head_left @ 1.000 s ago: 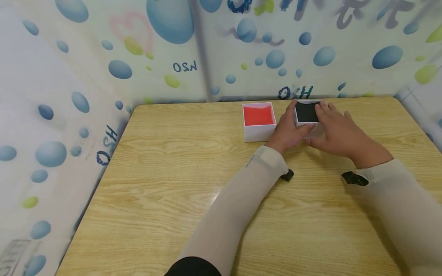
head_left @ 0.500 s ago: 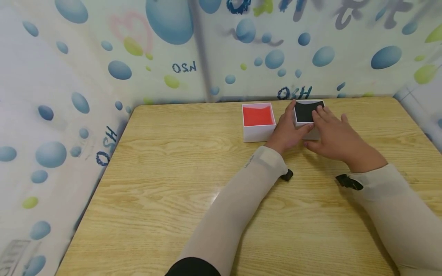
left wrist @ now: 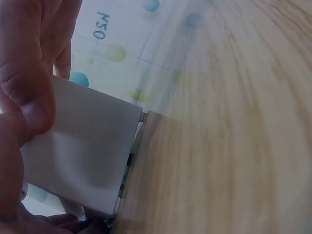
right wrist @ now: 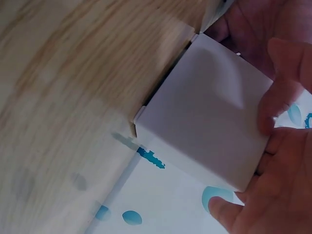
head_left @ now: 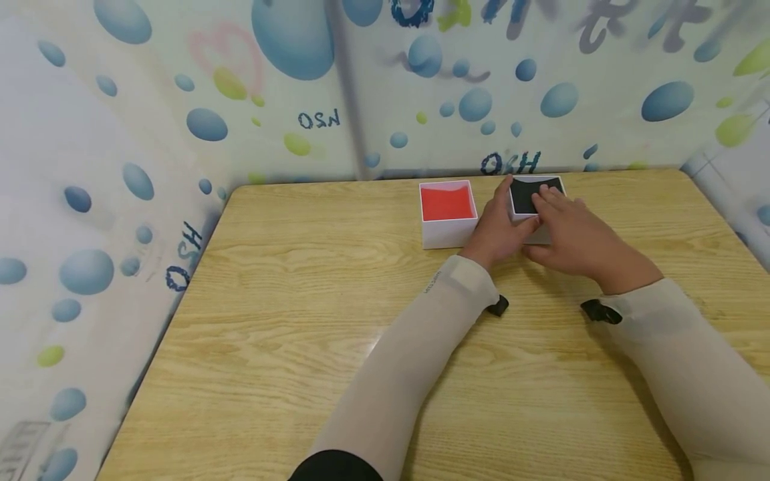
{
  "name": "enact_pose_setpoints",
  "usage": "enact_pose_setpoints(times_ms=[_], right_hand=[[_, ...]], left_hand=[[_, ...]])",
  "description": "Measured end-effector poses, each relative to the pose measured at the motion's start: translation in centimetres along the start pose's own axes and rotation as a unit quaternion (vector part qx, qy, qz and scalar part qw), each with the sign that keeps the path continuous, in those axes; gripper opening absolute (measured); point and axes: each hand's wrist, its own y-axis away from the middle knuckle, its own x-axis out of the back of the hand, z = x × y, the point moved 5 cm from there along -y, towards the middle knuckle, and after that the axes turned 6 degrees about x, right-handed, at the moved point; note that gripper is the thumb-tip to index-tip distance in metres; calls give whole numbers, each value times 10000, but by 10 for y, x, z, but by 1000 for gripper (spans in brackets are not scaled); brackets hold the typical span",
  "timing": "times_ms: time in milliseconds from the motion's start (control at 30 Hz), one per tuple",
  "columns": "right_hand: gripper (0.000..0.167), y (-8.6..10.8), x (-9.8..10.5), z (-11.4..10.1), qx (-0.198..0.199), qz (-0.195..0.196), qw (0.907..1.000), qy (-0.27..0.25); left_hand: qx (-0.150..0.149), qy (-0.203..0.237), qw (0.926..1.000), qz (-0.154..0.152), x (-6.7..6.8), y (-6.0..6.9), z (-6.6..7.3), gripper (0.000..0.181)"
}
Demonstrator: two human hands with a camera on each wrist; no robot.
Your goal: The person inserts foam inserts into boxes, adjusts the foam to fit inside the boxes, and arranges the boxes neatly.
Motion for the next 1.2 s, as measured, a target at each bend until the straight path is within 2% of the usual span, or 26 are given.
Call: enact_pose_setpoints(times_ms=[600,1000,1200], right_hand=[[94,-7,1,-3,-7,-140,9998,137],[90,-9,-2,-2,8,-51,9999,86],[87,-9,-2,-4,-24,-127,9999,55]], left_hand=[[-40,-45,10000,-7,1,0,0,95],[39,-50,10000,-30,2,1,0,94],[118,-44,9999,-32,1,2,-1,93]])
